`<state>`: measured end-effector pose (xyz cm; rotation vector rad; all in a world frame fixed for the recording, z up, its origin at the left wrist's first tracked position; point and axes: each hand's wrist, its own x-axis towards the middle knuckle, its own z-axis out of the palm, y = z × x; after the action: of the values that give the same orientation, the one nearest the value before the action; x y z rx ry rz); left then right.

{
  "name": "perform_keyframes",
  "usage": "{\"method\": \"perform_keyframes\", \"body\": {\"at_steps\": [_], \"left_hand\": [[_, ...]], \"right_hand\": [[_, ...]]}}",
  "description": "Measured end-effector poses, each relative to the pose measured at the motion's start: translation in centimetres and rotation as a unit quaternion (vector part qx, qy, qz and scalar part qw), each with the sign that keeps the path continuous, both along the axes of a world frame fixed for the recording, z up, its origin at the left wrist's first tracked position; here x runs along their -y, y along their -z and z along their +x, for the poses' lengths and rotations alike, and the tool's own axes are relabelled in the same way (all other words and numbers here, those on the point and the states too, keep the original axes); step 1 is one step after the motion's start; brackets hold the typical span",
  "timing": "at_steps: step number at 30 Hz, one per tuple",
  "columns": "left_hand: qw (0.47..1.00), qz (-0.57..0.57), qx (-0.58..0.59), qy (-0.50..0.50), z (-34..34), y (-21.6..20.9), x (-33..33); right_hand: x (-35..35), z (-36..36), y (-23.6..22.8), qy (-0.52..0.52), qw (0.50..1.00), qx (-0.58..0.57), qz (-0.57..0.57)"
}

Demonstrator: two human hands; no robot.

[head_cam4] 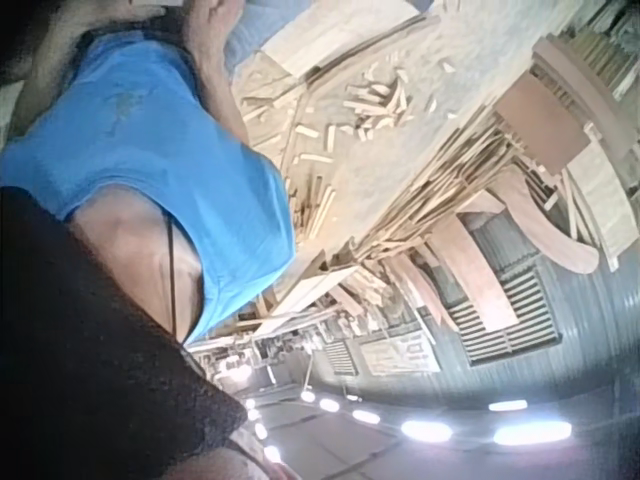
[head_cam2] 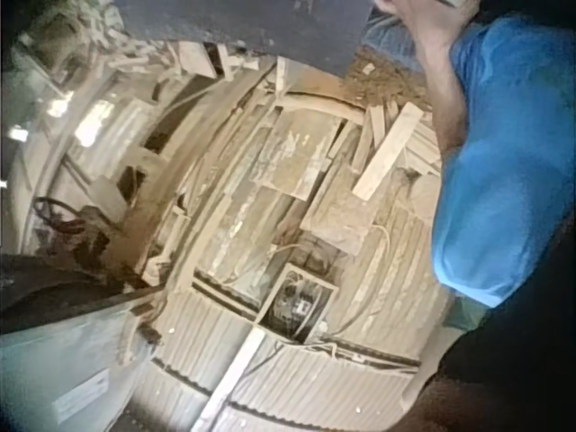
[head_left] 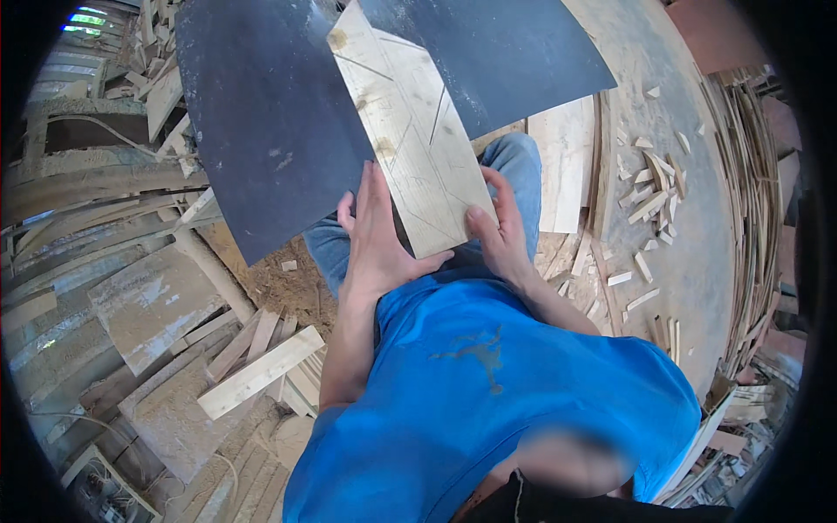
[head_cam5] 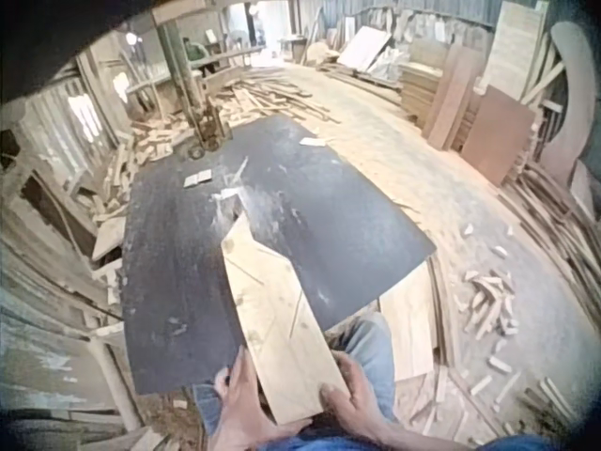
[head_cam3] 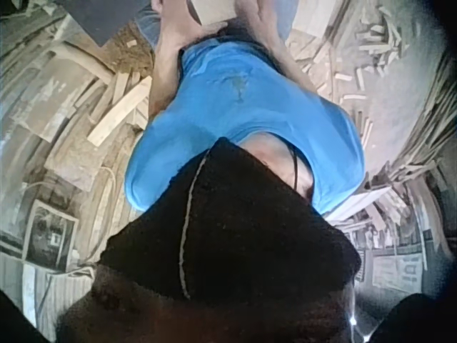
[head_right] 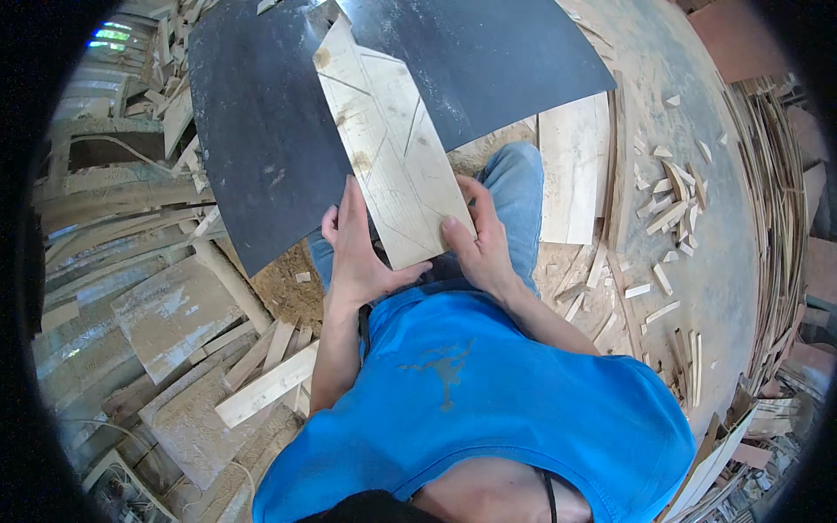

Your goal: Cutting intricate shapes into a wooden board using a vertical band saw in a workshop.

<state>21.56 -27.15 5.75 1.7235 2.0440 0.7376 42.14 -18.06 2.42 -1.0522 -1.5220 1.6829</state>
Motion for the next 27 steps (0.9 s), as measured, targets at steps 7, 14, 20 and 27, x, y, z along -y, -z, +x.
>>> {"method": "perform_keyframes", "body": {"at_steps": [7, 14, 20, 27], "left_hand": [[0.999, 0.050, -0.004, 0.016, -1.1, 1.5, -3.3], [0.998, 0.062, 0.002, 0.009, -1.6, 1.4, -5.4], [0.998, 0.060, 0.005, 0.009, -2.2, 0.9, -7.4], [0.997, 0.075, -0.007, -0.017, -2.6, 1.2, -8.7]], "right_hand": [[-4.4, -0.3, -0.1, -0.009, 0.961, 0.152, 0.231], [-5.7, -1.8, -0.8, 0.013, 0.998, 0.026, 0.051], [-7.9, -2.6, -1.6, 0.019, 0.997, 0.059, 0.051], [-9.7, -2.9, -4.9, -0.003, 0.976, 0.205, 0.073]]}}
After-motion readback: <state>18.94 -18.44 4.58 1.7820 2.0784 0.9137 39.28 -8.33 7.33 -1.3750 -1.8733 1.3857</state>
